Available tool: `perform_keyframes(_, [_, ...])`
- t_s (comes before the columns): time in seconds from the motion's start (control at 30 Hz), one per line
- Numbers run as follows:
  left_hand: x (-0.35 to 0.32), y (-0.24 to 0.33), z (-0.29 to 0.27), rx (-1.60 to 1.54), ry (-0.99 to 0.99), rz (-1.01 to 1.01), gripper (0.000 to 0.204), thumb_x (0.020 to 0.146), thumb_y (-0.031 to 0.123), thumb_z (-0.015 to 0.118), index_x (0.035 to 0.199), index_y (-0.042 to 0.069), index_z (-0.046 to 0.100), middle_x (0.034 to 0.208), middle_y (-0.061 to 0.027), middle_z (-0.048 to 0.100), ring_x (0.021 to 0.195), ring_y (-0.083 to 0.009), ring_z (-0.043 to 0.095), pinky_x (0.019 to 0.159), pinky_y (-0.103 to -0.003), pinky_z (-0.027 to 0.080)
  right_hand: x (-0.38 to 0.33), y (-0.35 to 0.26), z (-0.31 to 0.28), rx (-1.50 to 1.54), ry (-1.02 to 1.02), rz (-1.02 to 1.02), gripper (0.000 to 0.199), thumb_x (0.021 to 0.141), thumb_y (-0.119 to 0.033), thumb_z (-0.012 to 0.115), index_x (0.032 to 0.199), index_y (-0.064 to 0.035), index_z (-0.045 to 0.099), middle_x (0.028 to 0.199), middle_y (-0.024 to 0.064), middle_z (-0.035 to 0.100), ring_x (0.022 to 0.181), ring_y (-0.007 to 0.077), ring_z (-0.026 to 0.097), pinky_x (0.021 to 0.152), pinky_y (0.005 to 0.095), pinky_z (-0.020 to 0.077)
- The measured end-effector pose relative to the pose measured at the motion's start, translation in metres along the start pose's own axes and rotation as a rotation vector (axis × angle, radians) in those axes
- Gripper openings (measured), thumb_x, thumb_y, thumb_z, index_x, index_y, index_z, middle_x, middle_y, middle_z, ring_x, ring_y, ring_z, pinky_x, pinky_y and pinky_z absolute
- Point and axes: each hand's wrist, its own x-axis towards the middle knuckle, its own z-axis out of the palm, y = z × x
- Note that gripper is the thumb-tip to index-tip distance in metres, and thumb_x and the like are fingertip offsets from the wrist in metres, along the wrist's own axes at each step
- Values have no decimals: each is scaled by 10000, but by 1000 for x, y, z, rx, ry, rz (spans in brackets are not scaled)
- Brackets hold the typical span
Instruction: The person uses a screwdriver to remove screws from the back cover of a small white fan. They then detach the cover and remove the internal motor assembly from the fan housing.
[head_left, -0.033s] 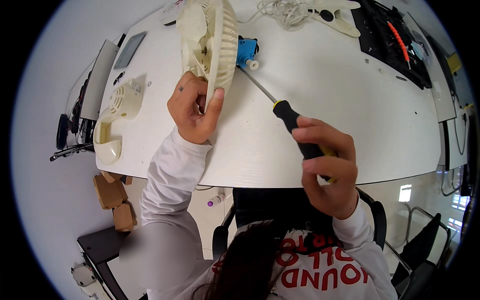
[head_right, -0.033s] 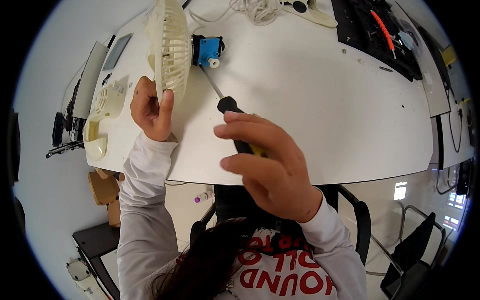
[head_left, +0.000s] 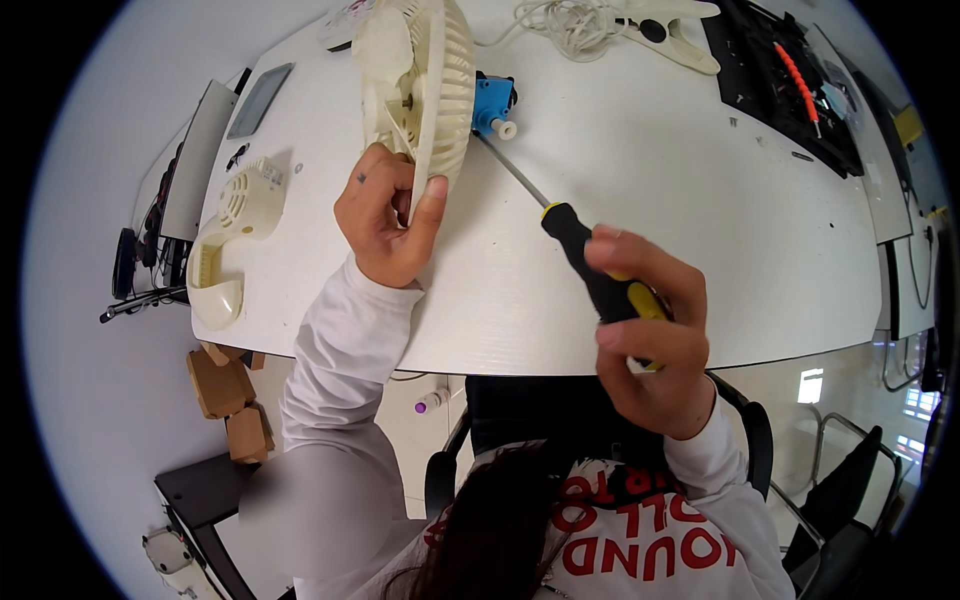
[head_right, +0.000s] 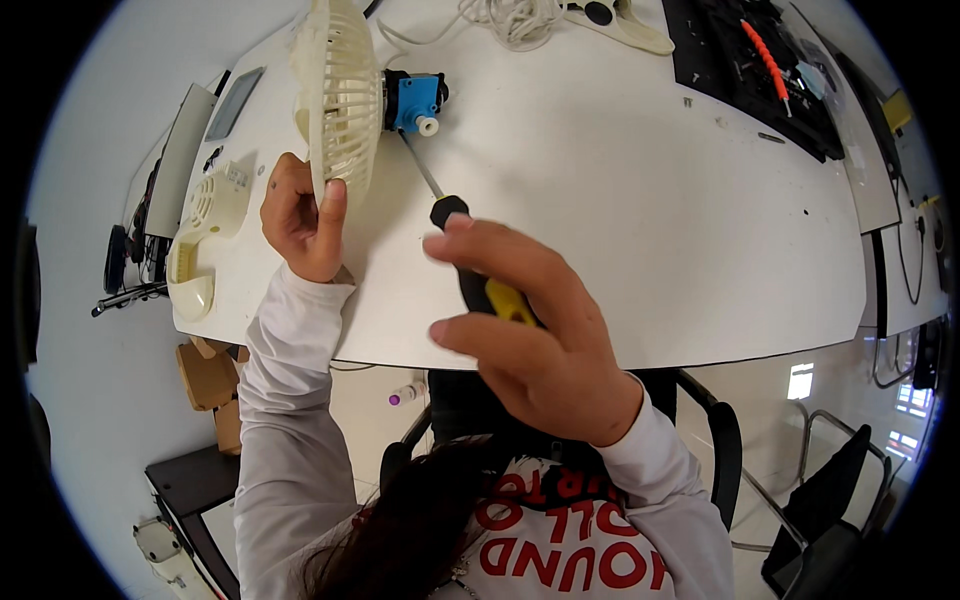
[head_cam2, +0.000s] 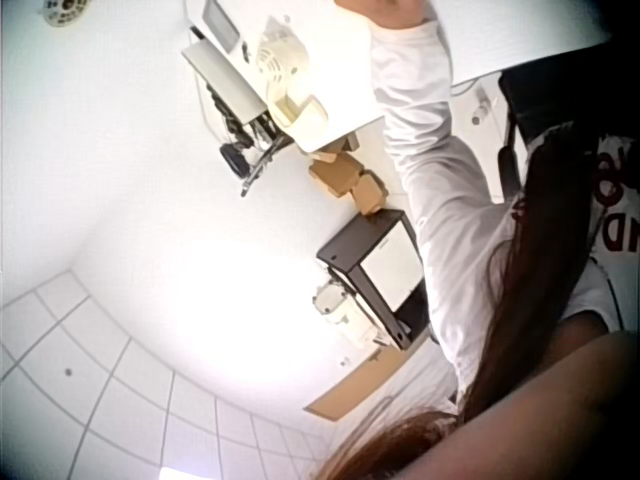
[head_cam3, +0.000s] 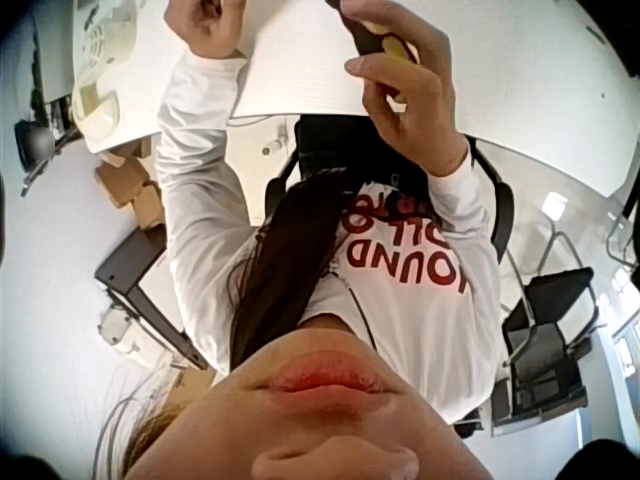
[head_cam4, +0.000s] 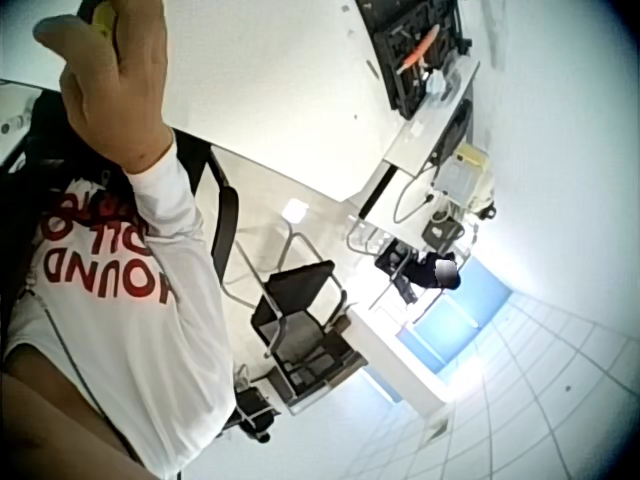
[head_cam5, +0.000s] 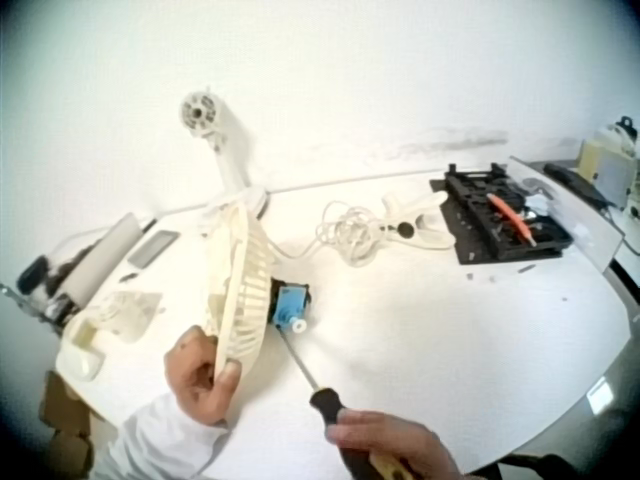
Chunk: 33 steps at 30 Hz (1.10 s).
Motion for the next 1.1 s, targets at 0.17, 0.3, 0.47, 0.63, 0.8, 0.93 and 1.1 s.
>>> perform_keyframes(0.17, [-2, -1, 1, -6, 4, -15, 206, 729, 67, 671, 639, 24, 491, 568, -27, 382, 473, -104, 287, 434, -252, 213, -1, -8, 5, -175, 73, -5, 411, 597, -41, 761, 960, -216, 683, 1028, 95, 504, 943, 217, 499, 772, 281, 423])
perform_keyframes(0.3, [1, 0, 2, -5, 3, 14, 198, 729, 63, 667, 643, 23, 493, 570, -24, 380, 470, -101, 284, 434, -250, 211, 1, -5, -2, -219, 19, 2, 422, 581, -20, 752, 954, -205, 687, 994, 88, 544, 894, 209, 532, 756, 277, 439])
perform_keyframes(0.47, [1, 2, 1, -15, -2, -16, 192, 728, 56, 665, 645, 21, 495, 580, -21, 380, 472, -92, 281, 435, -245, 208, 4, -7, 2, -115, 62, 45, 512, 620, 52, 695, 1070, -181, 622, 1088, 128, 519, 944, 244, 523, 724, 301, 443])
perform_keyframes(0.63, [-2, 1, 1, -45, -5, -38, 190, 729, 50, 666, 647, 19, 497, 593, -21, 387, 475, -84, 277, 436, -239, 207, 6, -18, -3, -279, 43, 169, 562, 625, 40, 712, 1120, -205, 607, 1070, 115, 481, 939, 229, 486, 669, 298, 409])
perform_keyframes(0.8, [0, 1, 1, -49, -13, -36, 191, 728, 42, 665, 647, 18, 494, 589, -21, 385, 486, -94, 283, 445, -245, 215, 9, -13, -6, -262, 33, 99, 549, 631, 93, 677, 1117, -149, 597, 1019, 125, 521, 966, 256, 503, 716, 304, 449])
perform_keyframes(0.93, [0, 2, 0, -55, -23, -52, 197, 720, 35, 666, 644, 19, 485, 587, -22, 380, 492, -106, 288, 452, -250, 223, 17, -7, -2, -128, 98, 85, 483, 648, 77, 686, 1076, -116, 573, 1011, 134, 532, 965, 279, 529, 765, 330, 466])
perform_keyframes(1.1, [0, 2, -1, -29, -28, -51, 198, 704, 35, 670, 642, 23, 483, 574, -25, 365, 487, -112, 292, 447, -250, 224, 14, 24, 1, 25, 258, -109, 571, 640, 64, 730, 1133, -76, 477, 1116, 163, 440, 934, 281, 581, 802, 353, 499])
